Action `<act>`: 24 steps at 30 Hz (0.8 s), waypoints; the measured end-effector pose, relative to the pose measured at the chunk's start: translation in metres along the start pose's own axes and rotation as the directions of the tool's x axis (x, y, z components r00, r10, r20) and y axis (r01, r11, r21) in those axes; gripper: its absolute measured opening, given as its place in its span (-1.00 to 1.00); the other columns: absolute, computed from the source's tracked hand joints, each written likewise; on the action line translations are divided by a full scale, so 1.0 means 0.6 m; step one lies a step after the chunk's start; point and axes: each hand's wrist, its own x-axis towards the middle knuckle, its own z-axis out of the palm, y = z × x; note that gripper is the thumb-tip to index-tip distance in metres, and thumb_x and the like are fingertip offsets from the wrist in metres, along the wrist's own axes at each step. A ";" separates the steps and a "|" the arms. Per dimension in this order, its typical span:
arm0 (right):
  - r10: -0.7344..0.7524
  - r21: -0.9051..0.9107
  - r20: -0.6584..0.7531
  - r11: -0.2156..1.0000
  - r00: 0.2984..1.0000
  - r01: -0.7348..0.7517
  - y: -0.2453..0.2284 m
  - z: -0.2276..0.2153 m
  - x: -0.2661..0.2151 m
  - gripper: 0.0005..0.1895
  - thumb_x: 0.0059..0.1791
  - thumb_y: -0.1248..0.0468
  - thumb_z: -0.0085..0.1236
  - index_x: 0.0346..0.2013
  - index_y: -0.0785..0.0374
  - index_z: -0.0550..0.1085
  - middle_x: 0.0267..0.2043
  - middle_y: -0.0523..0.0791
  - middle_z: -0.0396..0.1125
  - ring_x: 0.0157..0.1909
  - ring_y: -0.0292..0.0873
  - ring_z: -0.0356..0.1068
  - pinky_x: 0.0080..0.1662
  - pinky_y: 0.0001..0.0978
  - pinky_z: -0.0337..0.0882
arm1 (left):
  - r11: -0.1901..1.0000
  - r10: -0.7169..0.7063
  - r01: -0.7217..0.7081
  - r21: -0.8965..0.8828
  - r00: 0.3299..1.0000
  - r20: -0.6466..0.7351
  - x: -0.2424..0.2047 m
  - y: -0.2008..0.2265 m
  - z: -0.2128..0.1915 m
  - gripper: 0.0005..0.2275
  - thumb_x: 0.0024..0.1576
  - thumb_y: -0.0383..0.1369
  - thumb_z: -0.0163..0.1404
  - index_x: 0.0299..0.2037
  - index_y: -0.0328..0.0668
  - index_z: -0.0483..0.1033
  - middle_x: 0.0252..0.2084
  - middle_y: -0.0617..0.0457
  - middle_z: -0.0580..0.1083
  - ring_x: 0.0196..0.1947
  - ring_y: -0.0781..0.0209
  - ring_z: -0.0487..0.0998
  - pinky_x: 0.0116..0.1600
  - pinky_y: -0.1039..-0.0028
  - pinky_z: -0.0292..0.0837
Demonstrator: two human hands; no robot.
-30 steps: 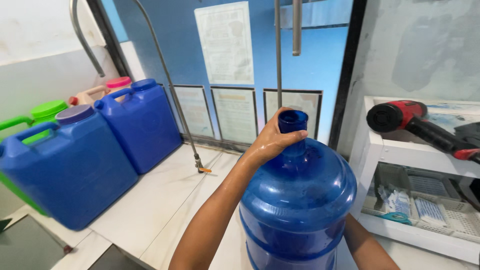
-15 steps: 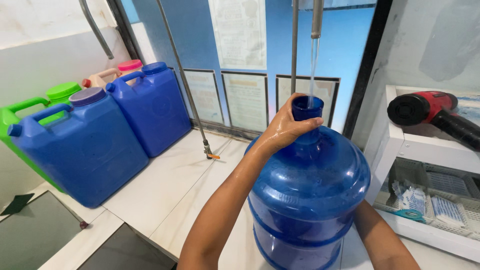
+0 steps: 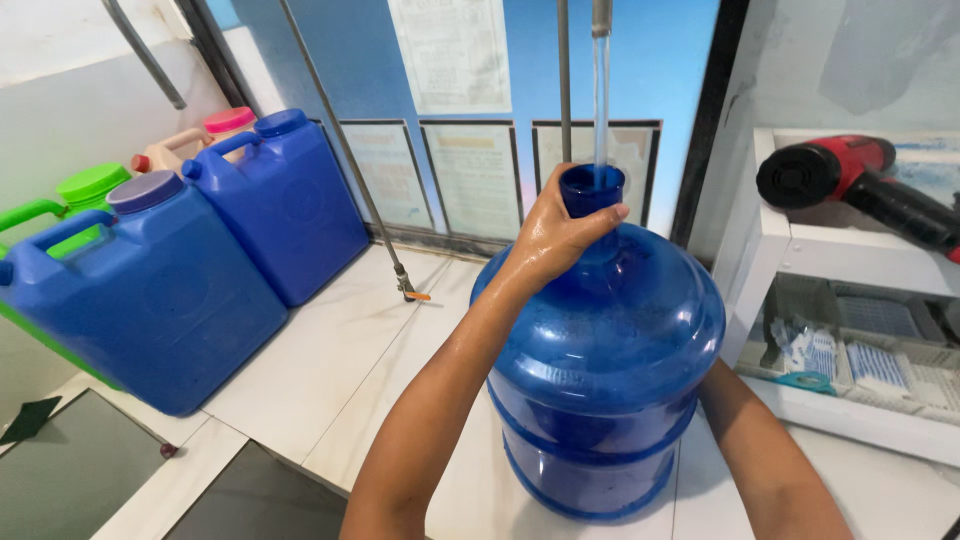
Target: The person washes a green plastic jerrycan and its red cap in a sink using a sponge and a toothbrush. They scrub the exterior and interior, rinse with water, and then place the jerrycan with other containers on the floor.
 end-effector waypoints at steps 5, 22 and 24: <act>-0.280 -0.140 -0.167 0.956 0.945 0.259 0.029 -0.040 -0.083 -0.69 0.07 0.31 0.04 0.07 0.41 0.44 0.02 0.18 0.37 0.06 0.19 0.38 0.08 -0.09 0.39 | 0.994 0.080 -0.083 -0.073 0.996 -0.040 -0.003 -0.007 0.007 -0.51 0.03 -0.23 0.25 0.08 -0.33 0.40 -0.14 0.00 0.54 -0.13 0.26 0.57 0.00 0.45 0.54; -0.392 -0.817 0.090 0.497 0.916 0.293 0.291 0.008 -0.469 -0.42 -0.18 0.31 0.07 0.13 0.49 0.39 0.16 0.20 0.29 0.17 0.21 0.28 0.20 -0.03 0.32 | 0.995 0.057 -0.069 0.077 0.986 0.155 0.005 -0.023 -0.028 -0.11 -0.01 0.10 0.25 0.31 -0.46 0.10 0.11 -0.36 0.45 0.12 -0.10 0.56 0.19 0.23 0.50; -0.469 -0.816 0.042 0.493 0.882 0.301 0.294 0.001 -0.469 -0.45 -0.21 0.35 0.03 0.09 0.39 0.45 0.19 0.13 0.31 0.22 0.17 0.27 0.24 -0.04 0.30 | 0.991 0.062 -0.084 0.102 0.977 0.203 0.000 -0.035 -0.065 -0.05 0.01 0.13 0.22 0.39 -0.46 0.05 0.21 -0.40 0.38 0.23 -0.14 0.47 0.25 0.19 0.43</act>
